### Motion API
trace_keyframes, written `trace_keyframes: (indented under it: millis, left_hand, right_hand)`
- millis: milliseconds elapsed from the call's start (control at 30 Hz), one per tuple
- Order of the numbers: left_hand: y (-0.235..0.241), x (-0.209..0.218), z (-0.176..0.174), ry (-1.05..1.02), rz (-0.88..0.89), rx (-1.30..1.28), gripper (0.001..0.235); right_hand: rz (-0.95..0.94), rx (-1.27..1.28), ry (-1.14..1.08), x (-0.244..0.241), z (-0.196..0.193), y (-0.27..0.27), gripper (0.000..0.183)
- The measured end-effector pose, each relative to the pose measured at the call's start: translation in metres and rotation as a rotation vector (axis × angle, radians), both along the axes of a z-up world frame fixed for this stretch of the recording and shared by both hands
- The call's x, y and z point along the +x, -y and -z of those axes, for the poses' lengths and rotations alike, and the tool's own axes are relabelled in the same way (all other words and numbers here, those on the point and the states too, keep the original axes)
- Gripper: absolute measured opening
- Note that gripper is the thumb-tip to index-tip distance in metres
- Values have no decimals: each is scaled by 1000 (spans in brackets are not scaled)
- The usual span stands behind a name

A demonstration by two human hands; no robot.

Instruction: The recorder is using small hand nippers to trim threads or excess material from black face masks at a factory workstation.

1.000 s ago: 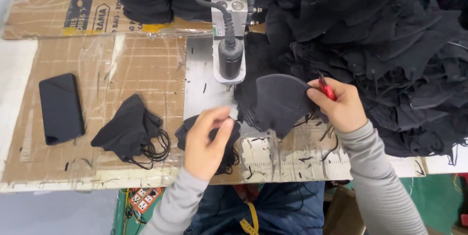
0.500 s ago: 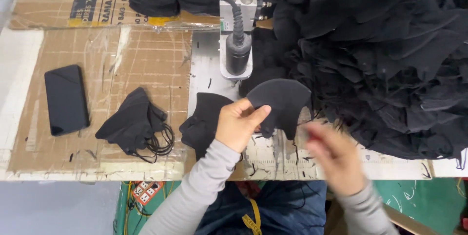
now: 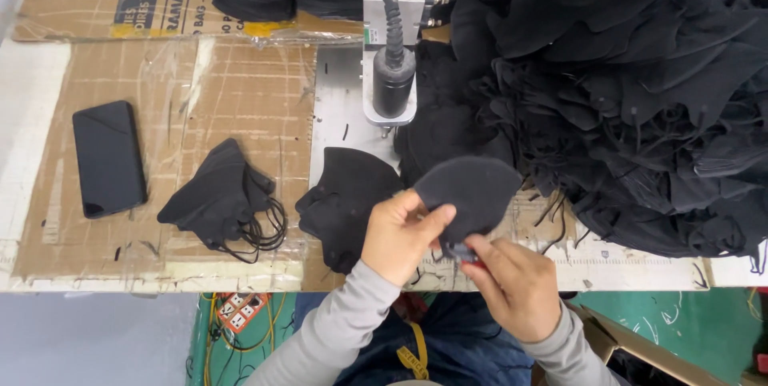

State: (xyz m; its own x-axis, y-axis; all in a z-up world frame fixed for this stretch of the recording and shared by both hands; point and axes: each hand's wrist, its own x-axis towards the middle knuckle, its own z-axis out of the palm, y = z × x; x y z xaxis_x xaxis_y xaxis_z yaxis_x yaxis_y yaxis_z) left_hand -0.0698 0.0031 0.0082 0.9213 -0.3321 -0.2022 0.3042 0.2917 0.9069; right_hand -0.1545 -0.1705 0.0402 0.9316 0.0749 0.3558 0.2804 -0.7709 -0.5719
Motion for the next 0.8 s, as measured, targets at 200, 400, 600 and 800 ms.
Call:
trace_keyframes:
  millis: [200, 400, 600, 800]
  left_hand:
    - [-10, -35, 13, 112, 148, 85, 22]
    - [-1, -56, 14, 41, 173, -102, 25]
    - [-15, -40, 14, 52, 170, -32, 34]
    - [-25, -21, -7, -288, 11, -99, 37]
  right_hand:
    - [-355, 76, -114, -45, 29, 40, 33]
    - [429, 1092, -260, -46, 101, 66, 31]
    - [276, 1234, -287, -41, 77, 44, 13]
    - [10, 378, -251, -33, -13, 24, 35]
